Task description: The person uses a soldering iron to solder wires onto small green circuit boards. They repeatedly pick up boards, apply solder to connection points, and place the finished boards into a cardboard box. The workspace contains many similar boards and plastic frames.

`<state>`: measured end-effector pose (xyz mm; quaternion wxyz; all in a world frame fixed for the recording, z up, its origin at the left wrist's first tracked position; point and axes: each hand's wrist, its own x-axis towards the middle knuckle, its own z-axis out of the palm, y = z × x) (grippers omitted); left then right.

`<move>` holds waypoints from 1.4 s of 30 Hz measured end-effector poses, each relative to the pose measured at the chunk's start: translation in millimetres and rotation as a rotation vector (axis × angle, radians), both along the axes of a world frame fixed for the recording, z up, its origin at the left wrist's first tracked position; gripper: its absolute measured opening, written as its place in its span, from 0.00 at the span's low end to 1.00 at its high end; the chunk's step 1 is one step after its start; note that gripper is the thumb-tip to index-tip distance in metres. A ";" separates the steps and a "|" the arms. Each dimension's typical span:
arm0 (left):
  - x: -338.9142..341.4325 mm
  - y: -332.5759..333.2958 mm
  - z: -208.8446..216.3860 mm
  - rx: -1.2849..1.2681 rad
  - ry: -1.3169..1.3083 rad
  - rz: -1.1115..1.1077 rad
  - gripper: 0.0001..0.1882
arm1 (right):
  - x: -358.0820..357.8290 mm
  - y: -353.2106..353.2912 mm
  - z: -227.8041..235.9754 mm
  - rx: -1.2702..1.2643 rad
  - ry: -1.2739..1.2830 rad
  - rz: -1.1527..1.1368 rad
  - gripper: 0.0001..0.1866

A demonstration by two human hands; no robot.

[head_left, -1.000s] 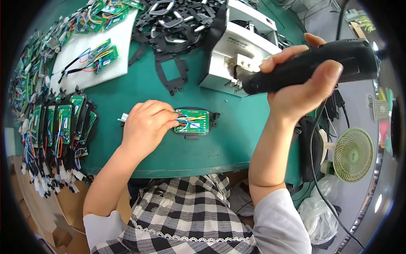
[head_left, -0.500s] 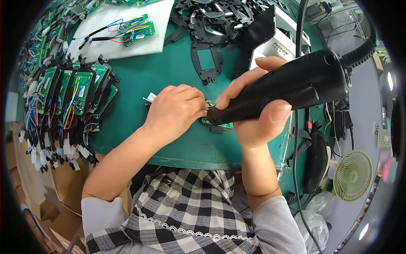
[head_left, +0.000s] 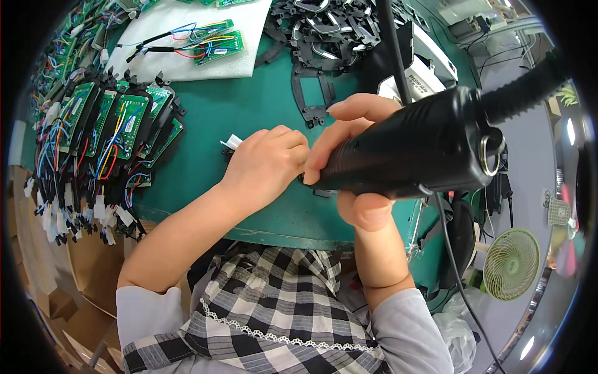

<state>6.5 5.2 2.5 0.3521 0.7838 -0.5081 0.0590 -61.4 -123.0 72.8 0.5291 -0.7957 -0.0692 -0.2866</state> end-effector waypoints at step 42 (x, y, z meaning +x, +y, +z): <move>121.2 -83.6 24.2 0.262 -0.405 0.449 0.29 | -36.5 -76.4 -9.7 0.913 -0.194 -0.129 0.32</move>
